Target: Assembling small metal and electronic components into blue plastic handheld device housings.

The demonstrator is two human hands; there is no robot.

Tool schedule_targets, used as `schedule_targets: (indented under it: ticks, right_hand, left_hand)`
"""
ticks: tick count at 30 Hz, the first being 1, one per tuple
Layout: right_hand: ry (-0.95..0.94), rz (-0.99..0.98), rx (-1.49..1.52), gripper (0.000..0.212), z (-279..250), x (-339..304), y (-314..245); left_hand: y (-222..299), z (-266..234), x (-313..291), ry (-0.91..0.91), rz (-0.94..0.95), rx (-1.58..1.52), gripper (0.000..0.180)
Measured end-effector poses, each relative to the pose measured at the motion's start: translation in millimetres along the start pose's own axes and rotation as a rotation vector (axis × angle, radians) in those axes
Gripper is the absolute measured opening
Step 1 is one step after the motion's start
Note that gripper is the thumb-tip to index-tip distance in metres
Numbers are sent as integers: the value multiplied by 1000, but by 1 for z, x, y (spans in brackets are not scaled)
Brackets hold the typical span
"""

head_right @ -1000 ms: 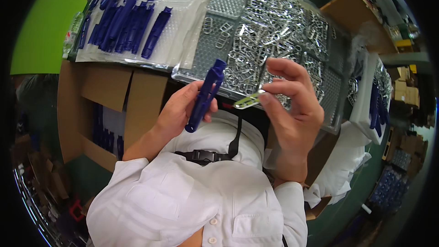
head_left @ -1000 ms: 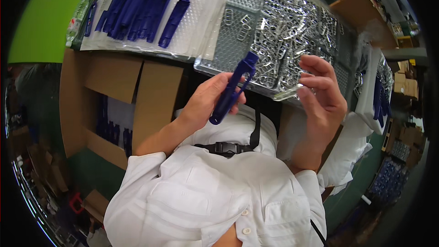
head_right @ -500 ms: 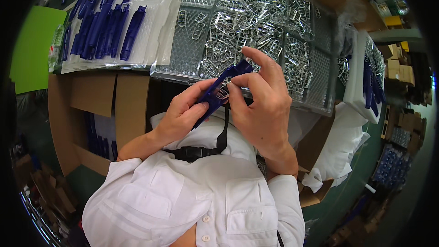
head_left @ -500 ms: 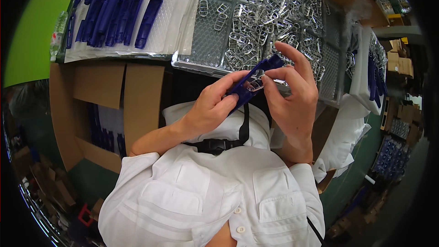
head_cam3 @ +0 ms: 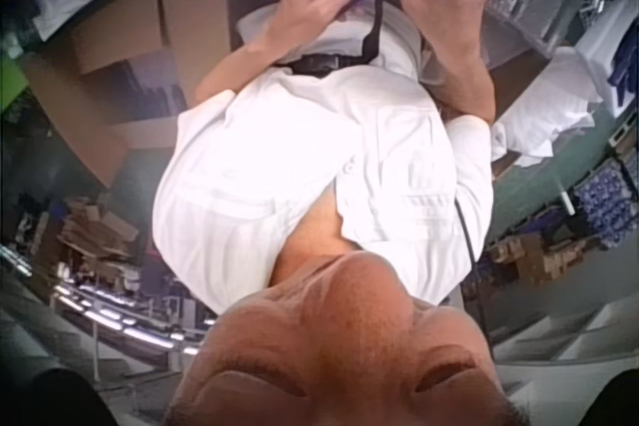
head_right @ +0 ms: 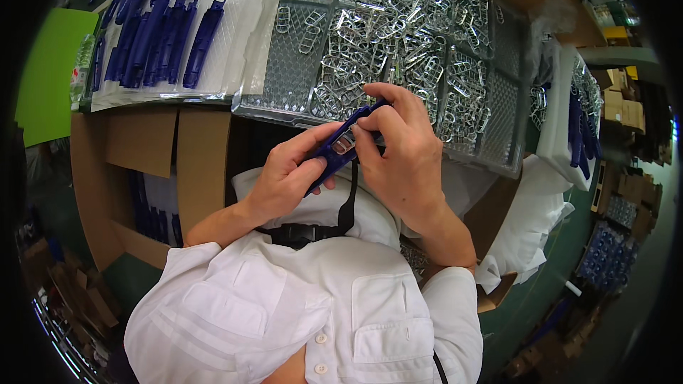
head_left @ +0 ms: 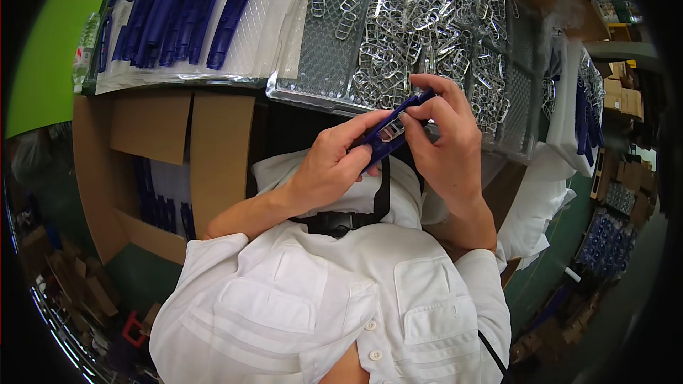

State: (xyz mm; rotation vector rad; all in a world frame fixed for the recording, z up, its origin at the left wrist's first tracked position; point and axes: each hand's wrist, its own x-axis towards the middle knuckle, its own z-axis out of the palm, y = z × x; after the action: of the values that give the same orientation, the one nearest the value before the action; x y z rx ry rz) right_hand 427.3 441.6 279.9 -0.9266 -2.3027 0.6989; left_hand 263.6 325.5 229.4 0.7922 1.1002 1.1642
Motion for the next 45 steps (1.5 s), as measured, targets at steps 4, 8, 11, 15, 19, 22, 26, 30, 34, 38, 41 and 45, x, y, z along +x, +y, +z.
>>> schedule_targets:
  ticks: [4, 8, 11, 15, 19, 22, 26, 30, 34, 38, 41, 45]
  right_hand:
    - [254, 105, -45, 18, 5, 4, -16]
    - [221, 317, 222, 23, 3, -1, -11]
    - [-36, 473, 627, 22, 7, -12, 11]
    - [-14, 406, 521, 21, 10, -17, 10]
    - [-34, 415, 502, 18, 10, -18, 7]
    - [13, 320, 406, 19, 16, -19, 16]
    - [-21, 347, 369, 21, 12, -9, 15]
    - [15, 239, 680, 25, 12, -5, 33]
    - [144, -64, 893, 32, -8, -10, 47]
    - [149, -80, 673, 32, -17, -12, 47]
    - [122, -124, 596, 32, -22, -9, 48]
    - [125, -31, 572, 33, -23, -11, 51]
  left_hand:
    - [-2, 2, 0, 32, 78, 12, 59]
    - [-3, 8, 6, 59, 349, 147, 51]
    - [2, 7, 13, 58, 298, 161, 39]
    - [4, 8, 22, 66, 101, 95, 25]
    - [2, 8, 28, 80, 35, 116, 19]
    - [-1, 8, 31, 90, 14, 105, 17]
    - [3, 6, 38, 104, 55, 135, 18]
    - [36, -2, 27, 11, 188, 453, 23]
    - [45, -26, 16, -183, 307, 517, 41]
    - [49, -20, 13, -56, 543, 523, 46]
    - [51, -18, 14, -20, 561, 560, 49]
    - [52, -14, 22, -4, 581, 569, 51]
